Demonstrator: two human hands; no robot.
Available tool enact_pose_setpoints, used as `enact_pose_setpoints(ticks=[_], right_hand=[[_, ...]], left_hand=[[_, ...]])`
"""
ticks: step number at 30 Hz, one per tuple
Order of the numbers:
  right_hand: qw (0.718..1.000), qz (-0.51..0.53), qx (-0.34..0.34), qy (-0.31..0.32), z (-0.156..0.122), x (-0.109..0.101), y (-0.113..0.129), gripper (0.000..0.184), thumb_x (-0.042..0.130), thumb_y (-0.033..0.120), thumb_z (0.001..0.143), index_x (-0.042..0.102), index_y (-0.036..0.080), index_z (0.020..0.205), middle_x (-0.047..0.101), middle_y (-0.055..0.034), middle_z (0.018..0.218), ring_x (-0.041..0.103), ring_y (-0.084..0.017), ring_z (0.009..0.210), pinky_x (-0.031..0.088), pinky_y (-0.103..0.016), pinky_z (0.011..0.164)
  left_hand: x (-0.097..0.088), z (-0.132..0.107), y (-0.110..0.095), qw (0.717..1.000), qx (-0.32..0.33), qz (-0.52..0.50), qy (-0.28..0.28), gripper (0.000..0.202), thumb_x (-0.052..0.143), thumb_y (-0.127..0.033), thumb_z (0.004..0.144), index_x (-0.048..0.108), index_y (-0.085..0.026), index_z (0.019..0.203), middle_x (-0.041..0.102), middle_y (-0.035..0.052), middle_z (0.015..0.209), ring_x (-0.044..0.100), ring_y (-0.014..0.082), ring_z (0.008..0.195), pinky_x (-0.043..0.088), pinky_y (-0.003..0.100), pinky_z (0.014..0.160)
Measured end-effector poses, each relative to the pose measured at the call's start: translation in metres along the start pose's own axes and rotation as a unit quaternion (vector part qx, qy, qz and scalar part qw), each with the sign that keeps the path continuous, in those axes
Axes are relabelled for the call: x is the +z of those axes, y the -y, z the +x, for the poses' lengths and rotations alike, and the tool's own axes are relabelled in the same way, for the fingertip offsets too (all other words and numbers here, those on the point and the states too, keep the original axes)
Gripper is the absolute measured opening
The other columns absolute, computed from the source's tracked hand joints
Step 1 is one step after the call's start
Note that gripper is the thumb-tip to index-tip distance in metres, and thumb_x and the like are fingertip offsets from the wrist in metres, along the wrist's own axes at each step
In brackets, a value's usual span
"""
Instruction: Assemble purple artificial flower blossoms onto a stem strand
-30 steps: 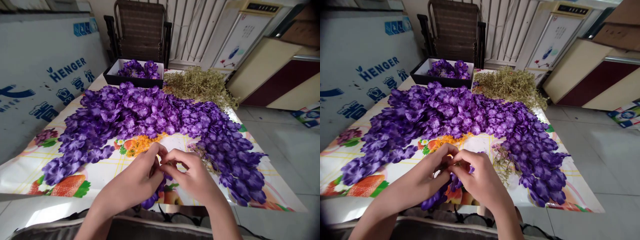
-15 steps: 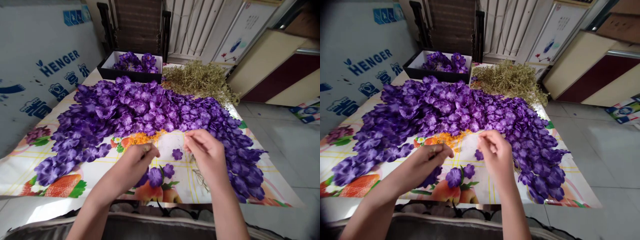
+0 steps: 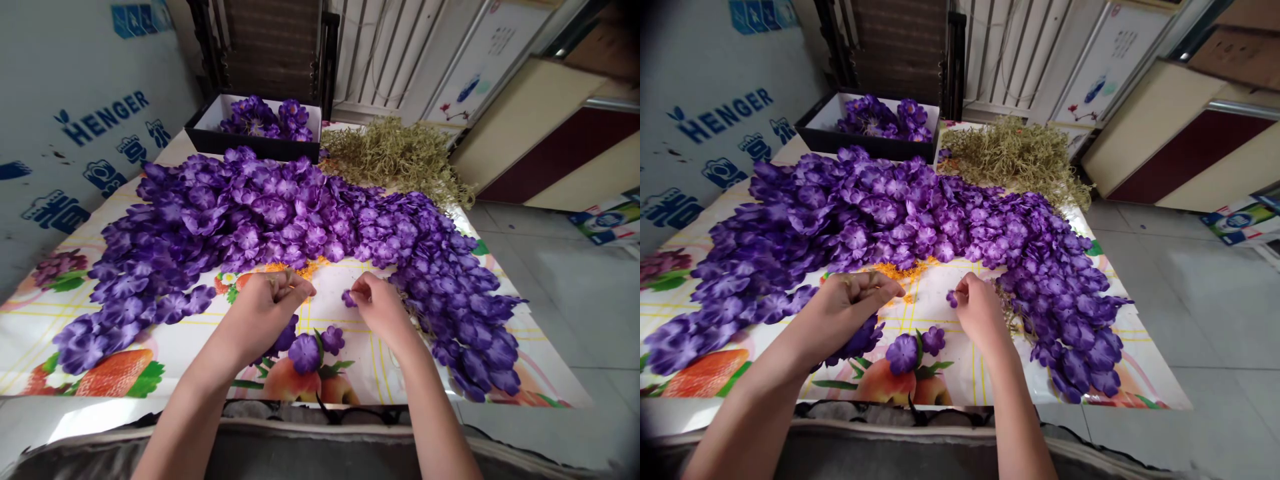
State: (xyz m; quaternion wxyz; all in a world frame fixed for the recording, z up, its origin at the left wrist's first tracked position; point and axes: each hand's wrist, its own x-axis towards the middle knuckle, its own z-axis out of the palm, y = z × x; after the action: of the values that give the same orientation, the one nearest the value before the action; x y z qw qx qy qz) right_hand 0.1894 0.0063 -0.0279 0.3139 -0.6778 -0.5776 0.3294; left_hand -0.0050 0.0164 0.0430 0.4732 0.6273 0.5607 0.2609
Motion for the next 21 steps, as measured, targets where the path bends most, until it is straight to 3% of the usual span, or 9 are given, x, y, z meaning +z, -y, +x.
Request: enact_pose_setpoints(ticks=[3, 7, 12, 14, 15, 16, 19, 21], right_hand=[[0.995, 0.100, -0.007, 0.028, -0.005, -0.011, 0.014, 0.006, 0.060, 0.021, 0.079, 0.054, 0.019, 0.081, 0.065, -0.0015, 0.071, 0.061, -0.016, 0.063, 0.049, -0.028, 0.059], [0.956, 0.287, -0.014, 0.052, -0.020, -0.018, 0.035, 0.022, 0.069, 0.025, 0.075, 0.055, 0.022, 0.091, 0.065, 0.0024, 0.073, 0.060, -0.012, 0.061, 0.045, -0.022, 0.054], [0.890, 0.439, 0.012, 0.121, -0.030, -0.011, 0.050, 0.020, 0.069, 0.020, 0.074, 0.058, 0.022, 0.092, 0.059, 0.0049, 0.068, 0.055, -0.009, 0.054, 0.042, -0.021, 0.049], [0.858, 0.497, 0.014, 0.129, -0.028, -0.006, 0.051, 0.020, 0.065, 0.023, 0.076, 0.056, 0.022, 0.094, 0.055, 0.0064, 0.063, 0.052, -0.009, 0.050, 0.041, -0.021, 0.047], [0.860, 0.498, 0.007, 0.117, -0.027, -0.003, 0.050, 0.020, 0.063, 0.024, 0.077, 0.055, 0.022, 0.095, 0.054, 0.0066, 0.061, 0.052, -0.009, 0.050, 0.042, -0.022, 0.048], [0.883, 0.459, -0.004, 0.093, -0.025, 0.001, 0.048, 0.019, 0.059, 0.025, 0.079, 0.053, 0.022, 0.097, 0.054, 0.0061, 0.062, 0.053, -0.010, 0.051, 0.043, -0.023, 0.049], [0.978, 0.201, -0.047, 0.026, -0.017, 0.014, 0.041, 0.009, 0.050, 0.022, 0.084, 0.052, 0.020, 0.093, 0.059, 0.0007, 0.070, 0.057, -0.013, 0.060, 0.046, -0.026, 0.057], [0.996, 0.061, -0.064, 0.029, -0.012, 0.027, 0.036, 0.007, 0.051, 0.016, 0.082, 0.055, 0.019, 0.087, 0.061, -0.0021, 0.074, 0.058, -0.014, 0.063, 0.046, -0.028, 0.060]], left_hand=[[0.003, -0.001, 0.002, 1.000, -0.020, -0.005, 0.017, 0.027, 0.058, -0.040, 0.081, 0.066, -0.014, 0.076, 0.049, -0.0022, 0.058, 0.039, 0.0101, 0.050, 0.029, 0.021, 0.047], [0.007, -0.004, 0.001, 0.995, -0.040, -0.036, 0.085, 0.033, 0.064, -0.043, 0.079, 0.067, -0.014, 0.096, 0.042, -0.0057, 0.051, 0.033, 0.0096, 0.045, 0.023, 0.021, 0.042], [0.004, -0.008, -0.004, 0.985, 0.004, -0.090, 0.150, 0.029, 0.058, -0.038, 0.084, 0.064, -0.015, 0.069, 0.055, -0.0005, 0.065, 0.044, 0.0095, 0.058, 0.036, 0.019, 0.053], [0.001, -0.007, -0.003, 0.981, -0.010, -0.138, 0.137, 0.027, 0.058, -0.037, 0.084, 0.063, -0.015, 0.068, 0.056, -0.0009, 0.064, 0.045, 0.0087, 0.057, 0.037, 0.018, 0.053], [-0.001, -0.007, -0.002, 0.980, -0.023, -0.165, 0.110, 0.026, 0.059, -0.037, 0.082, 0.061, -0.016, 0.068, 0.054, -0.0017, 0.062, 0.044, 0.0081, 0.054, 0.036, 0.017, 0.050], [-0.003, -0.006, 0.000, 0.979, -0.037, -0.188, 0.070, 0.025, 0.060, -0.037, 0.081, 0.058, -0.016, 0.067, 0.052, -0.0028, 0.058, 0.042, 0.0075, 0.050, 0.034, 0.017, 0.046], [-0.007, -0.003, 0.004, 0.974, -0.067, -0.214, -0.042, 0.030, 0.063, -0.038, 0.077, 0.048, -0.018, 0.061, 0.040, -0.0067, 0.049, 0.031, 0.0052, 0.040, 0.024, 0.016, 0.037], [-0.010, -0.002, 0.006, 0.973, -0.074, -0.203, -0.077, 0.033, 0.063, -0.039, 0.077, 0.045, -0.018, 0.060, 0.037, -0.0074, 0.047, 0.029, 0.0044, 0.039, 0.022, 0.015, 0.037]])
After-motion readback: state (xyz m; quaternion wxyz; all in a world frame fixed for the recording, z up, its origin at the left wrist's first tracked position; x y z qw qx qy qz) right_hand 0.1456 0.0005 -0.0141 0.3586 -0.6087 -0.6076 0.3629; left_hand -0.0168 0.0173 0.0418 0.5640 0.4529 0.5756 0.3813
